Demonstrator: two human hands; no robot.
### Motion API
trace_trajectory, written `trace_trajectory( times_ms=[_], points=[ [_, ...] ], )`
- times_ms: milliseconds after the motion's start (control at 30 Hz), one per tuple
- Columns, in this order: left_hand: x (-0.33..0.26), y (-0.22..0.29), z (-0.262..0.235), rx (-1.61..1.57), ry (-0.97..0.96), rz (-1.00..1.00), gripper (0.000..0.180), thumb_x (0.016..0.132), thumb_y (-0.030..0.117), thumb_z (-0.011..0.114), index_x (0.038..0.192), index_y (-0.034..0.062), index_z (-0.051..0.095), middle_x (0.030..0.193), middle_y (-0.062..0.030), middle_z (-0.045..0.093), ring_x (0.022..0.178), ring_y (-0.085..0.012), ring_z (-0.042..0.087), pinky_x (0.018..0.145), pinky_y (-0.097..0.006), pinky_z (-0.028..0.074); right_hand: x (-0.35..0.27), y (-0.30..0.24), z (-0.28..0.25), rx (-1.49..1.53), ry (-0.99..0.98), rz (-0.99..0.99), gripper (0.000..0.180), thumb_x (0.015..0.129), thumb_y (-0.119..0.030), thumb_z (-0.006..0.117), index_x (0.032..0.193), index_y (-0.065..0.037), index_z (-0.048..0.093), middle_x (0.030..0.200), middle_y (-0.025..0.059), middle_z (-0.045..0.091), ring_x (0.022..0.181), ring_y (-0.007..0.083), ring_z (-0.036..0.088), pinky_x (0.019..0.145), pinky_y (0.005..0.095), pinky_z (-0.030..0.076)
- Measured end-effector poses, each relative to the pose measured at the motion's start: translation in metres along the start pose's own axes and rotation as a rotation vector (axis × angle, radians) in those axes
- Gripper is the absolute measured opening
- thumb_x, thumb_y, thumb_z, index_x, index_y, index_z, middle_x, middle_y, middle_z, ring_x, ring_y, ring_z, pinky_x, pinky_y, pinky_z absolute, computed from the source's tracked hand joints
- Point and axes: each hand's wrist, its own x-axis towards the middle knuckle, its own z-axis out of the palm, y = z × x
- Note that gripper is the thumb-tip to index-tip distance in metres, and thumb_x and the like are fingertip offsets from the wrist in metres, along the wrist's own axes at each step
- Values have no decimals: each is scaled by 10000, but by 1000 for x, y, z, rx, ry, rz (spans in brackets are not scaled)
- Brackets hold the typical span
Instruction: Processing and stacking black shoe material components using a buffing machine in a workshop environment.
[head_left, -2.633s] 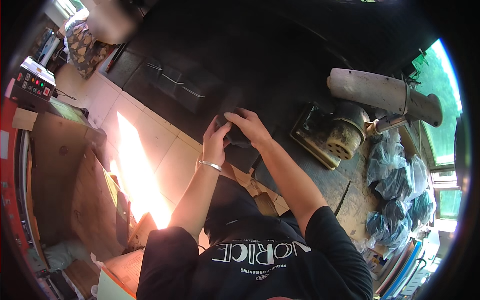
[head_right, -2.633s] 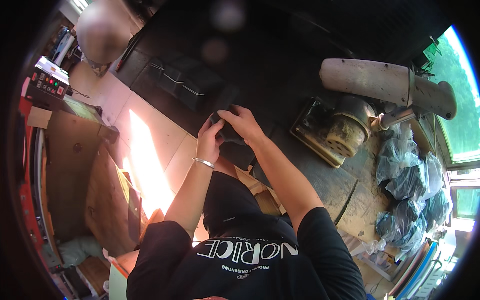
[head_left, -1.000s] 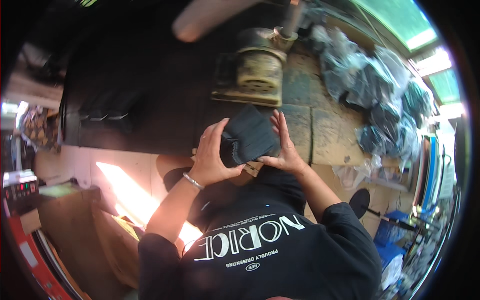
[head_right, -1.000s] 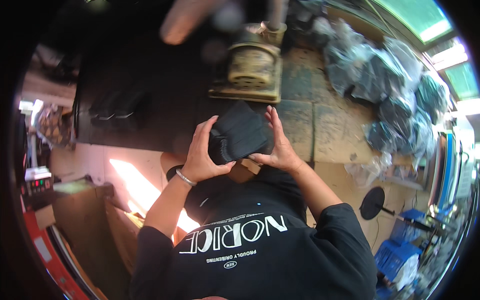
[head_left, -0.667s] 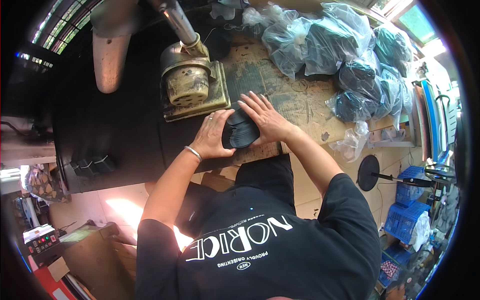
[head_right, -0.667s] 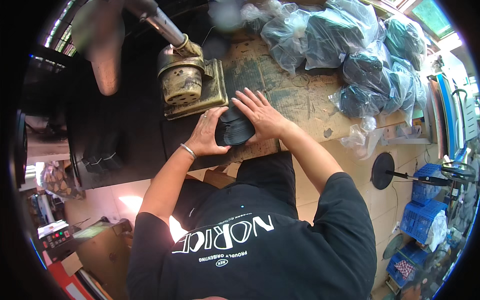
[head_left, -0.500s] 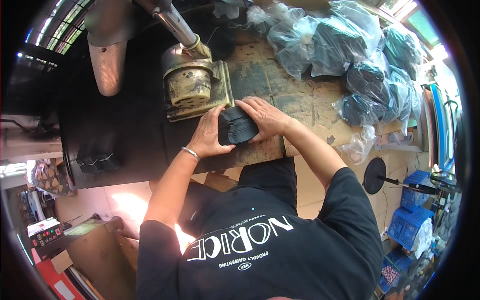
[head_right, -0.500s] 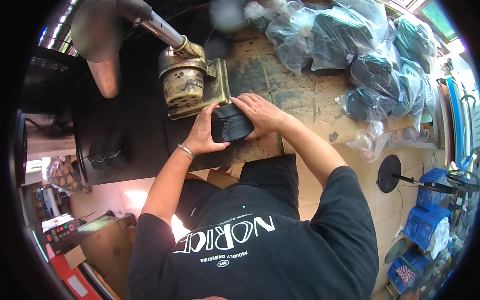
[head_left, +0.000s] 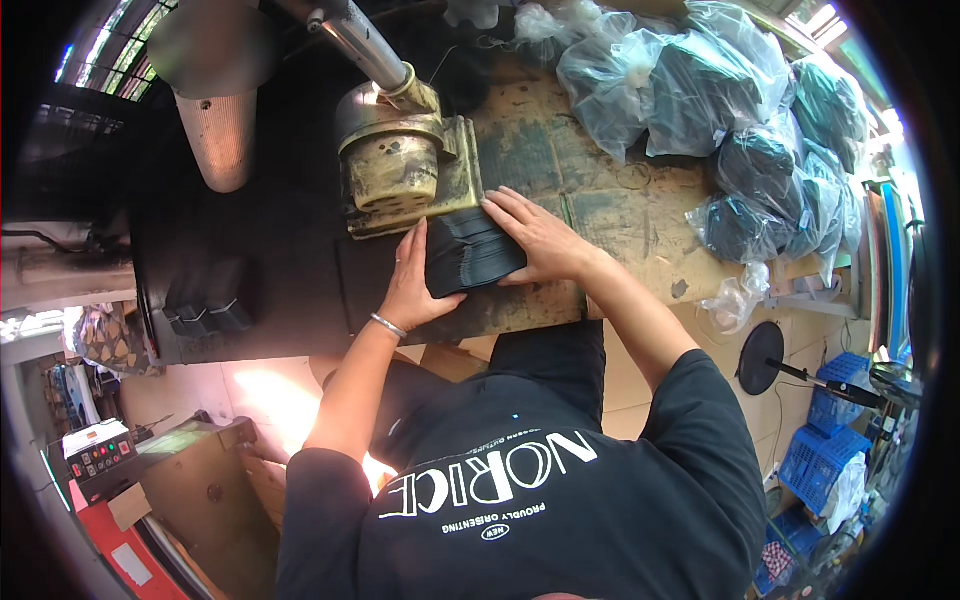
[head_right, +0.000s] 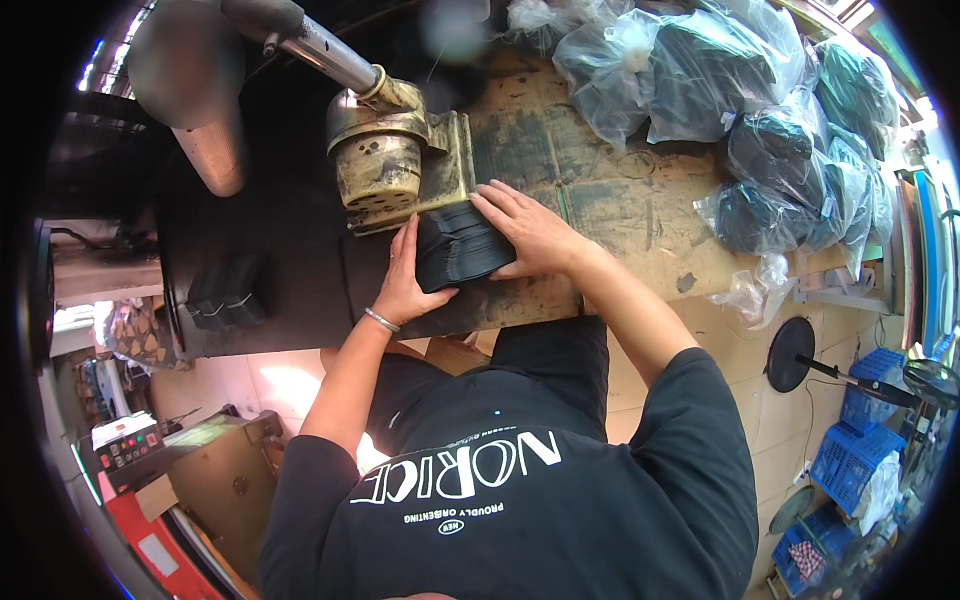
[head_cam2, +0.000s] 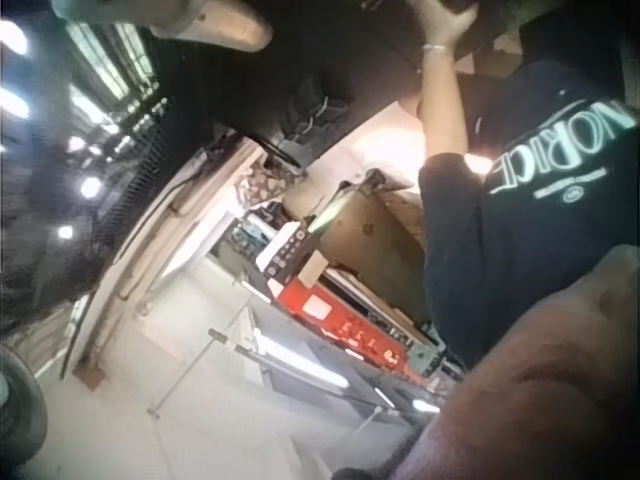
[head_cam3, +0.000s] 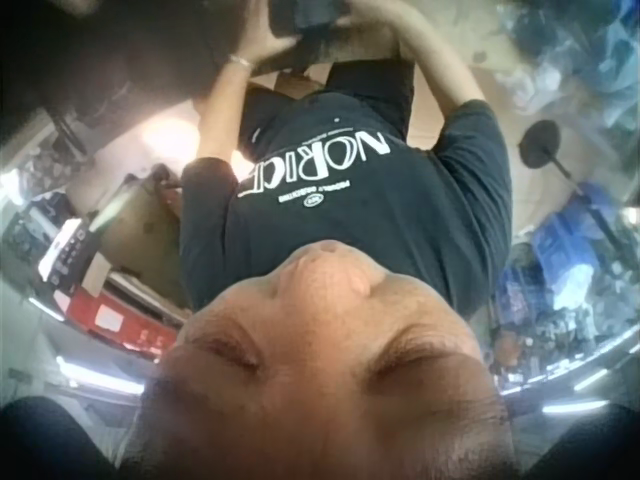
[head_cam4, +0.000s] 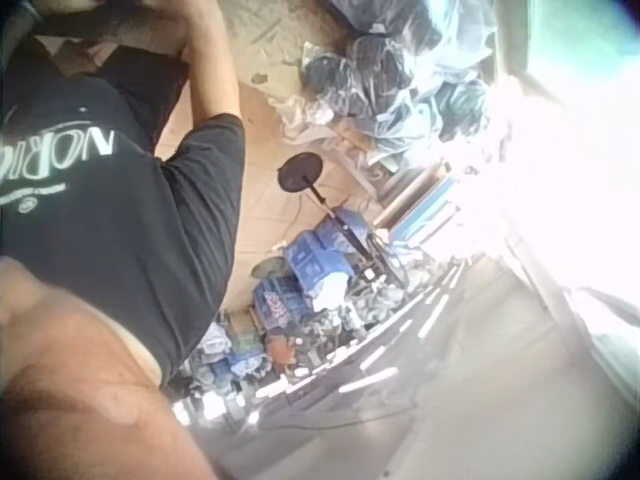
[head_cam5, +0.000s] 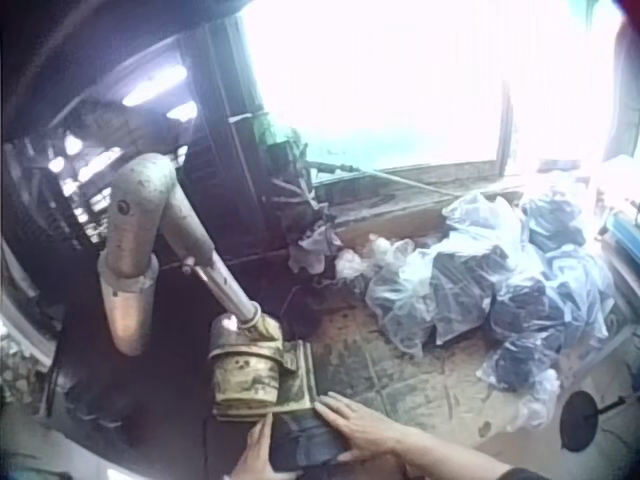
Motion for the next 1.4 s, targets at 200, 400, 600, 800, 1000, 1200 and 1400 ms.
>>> trace_trajectory(
  times_ms=[200, 400, 600, 800, 1000, 1200, 1400],
  points=[
    [-11, -6, 17, -123, 115, -25, 1354, 567, 210, 903, 1555, 47, -8, 1574, -258, 111, 1464, -411, 170, 1192, -434, 235, -16, 7, 7, 191, 68, 112, 1316, 578, -428, 901, 1537, 5, 112, 1596, 251, 108, 1479, 392, 154, 1195, 434, 241],
    [-7, 10, 33, -156, 219, -19, 1367, 576, 220, 911, 1551, 36, -29, 1592, -262, 20, 1487, -401, 100, 1201, -424, 204, -12, -6, 29, 240, 124, 197, 1379, 508, -444, 930, 1520, 44, 131, 1570, 333, 79, 1452, 471, 175, 1183, 447, 243],
    [-13, 11, 35, -117, 177, -47, 1306, 631, 304, 894, 1554, 33, 9, 1594, -283, 15, 1486, -430, 71, 1194, -462, 194, -8, -15, 23, 34, 53, 205, 1413, 484, -574, 892, 1524, 27, 149, 1589, 275, 117, 1481, 418, 128, 1195, 497, 182],
    [-8, 17, 33, 107, 135, -19, 1281, 633, 312, 866, 1538, -24, 24, 1593, -285, 43, 1480, -465, 39, 1199, -498, 158, -8, -19, 26, -17, 95, 242, 1396, 507, -603, 864, 1523, 30, 148, 1596, 261, 113, 1486, 415, 113, 1192, 514, 183],
    [-2, 10, 16, 20, 205, -5, 1343, 590, 328, 893, 1539, -13, 5, 1596, -266, 67, 1486, -443, 39, 1203, -508, 134, -19, -2, 20, 144, 129, 259, 1333, 558, -512, 883, 1541, -14, 132, 1602, 248, 104, 1490, 402, 107, 1193, 505, 187],
    [3, 19, 9, 239, 33, 62, 1240, 579, 240, 889, 1529, -18, 135, 1522, -260, 265, 1458, -402, 199, 1182, -491, 213, 1, 6, 1, -44, 81, 61, 1261, 545, -444, 873, 1523, -19, 200, 1562, 236, 234, 1466, 394, 200, 1183, 506, 221],
    [-1, 21, 12, -64, 42, 87, 1211, 562, 234, 900, 1517, -7, 196, 1442, -234, 354, 1391, -388, 307, 1163, -463, 264, -7, -10, -12, 32, -73, 109, 1228, 553, -442, 869, 1497, 14, 230, 1482, 208, 364, 1412, 383, 305, 1187, 486, 230]
  ],
)
